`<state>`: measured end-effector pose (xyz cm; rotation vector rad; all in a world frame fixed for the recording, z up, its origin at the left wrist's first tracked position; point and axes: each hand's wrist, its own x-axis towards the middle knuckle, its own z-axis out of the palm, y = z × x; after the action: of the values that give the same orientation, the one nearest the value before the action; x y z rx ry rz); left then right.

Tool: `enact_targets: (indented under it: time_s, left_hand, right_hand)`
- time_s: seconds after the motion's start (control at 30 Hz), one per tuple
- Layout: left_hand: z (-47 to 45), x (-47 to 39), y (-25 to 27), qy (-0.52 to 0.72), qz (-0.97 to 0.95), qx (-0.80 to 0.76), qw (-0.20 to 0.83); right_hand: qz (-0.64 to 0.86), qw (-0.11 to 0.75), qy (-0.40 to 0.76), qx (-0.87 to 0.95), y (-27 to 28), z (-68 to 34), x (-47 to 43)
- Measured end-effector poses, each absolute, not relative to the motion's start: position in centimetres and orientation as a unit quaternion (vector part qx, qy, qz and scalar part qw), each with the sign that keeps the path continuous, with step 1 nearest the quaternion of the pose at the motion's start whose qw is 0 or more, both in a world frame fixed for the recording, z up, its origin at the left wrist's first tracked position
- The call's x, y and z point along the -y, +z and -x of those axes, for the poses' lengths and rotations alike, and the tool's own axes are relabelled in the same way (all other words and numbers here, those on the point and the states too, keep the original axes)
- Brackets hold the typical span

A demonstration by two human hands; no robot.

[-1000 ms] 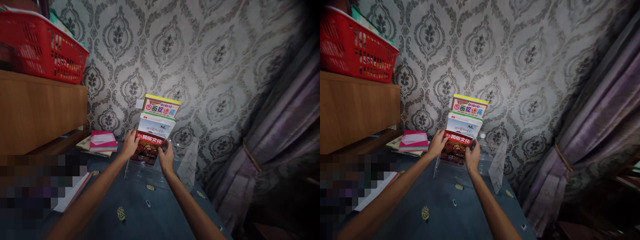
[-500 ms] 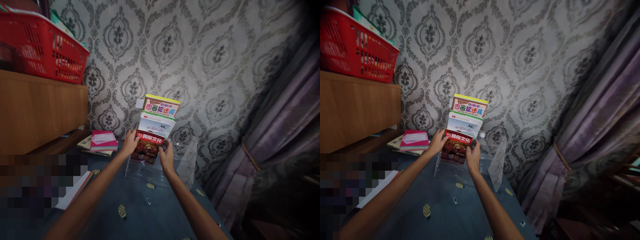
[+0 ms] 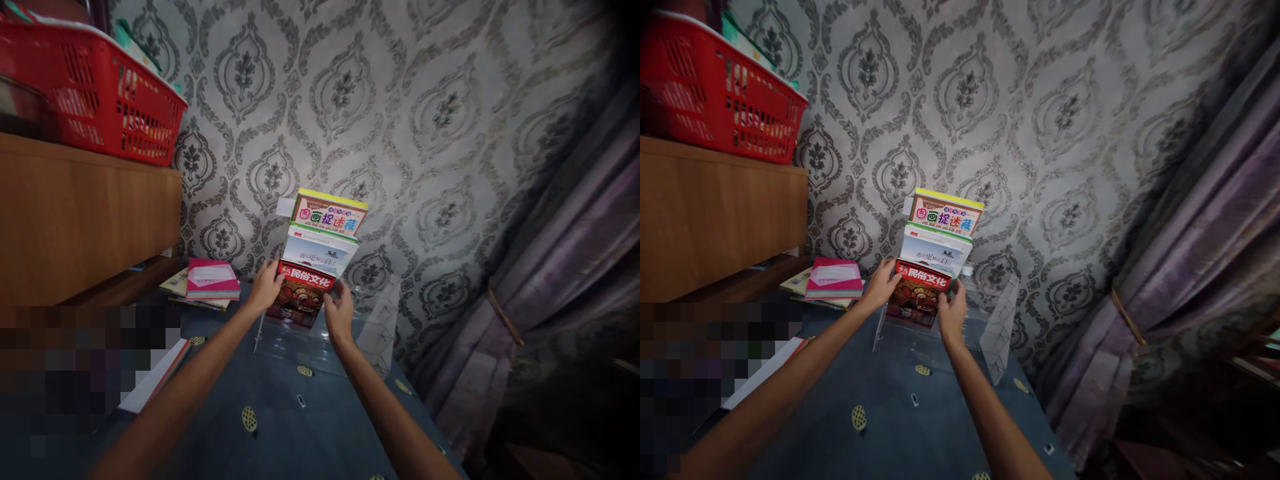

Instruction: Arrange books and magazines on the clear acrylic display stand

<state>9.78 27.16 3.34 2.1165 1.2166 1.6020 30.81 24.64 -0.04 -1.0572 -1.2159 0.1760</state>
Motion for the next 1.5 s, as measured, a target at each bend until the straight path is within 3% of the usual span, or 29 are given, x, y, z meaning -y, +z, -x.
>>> enact_targets:
  time_s: [0.87, 1.5]
  left_hand:
    - [-10.2, -26.4, 3.3, 0.523, -0.726, -0.438, 0.085]
    - [-11.0, -25.8, 3.4, 0.600, -0.702, -0.369, 0.109]
  right_hand:
    - [0.515, 0.656, 0.011, 0.552, -0.4, -29.6, -24.1]
    - [0.505, 0.663, -0.030, 0.551, -0.6, -29.0, -23.9]
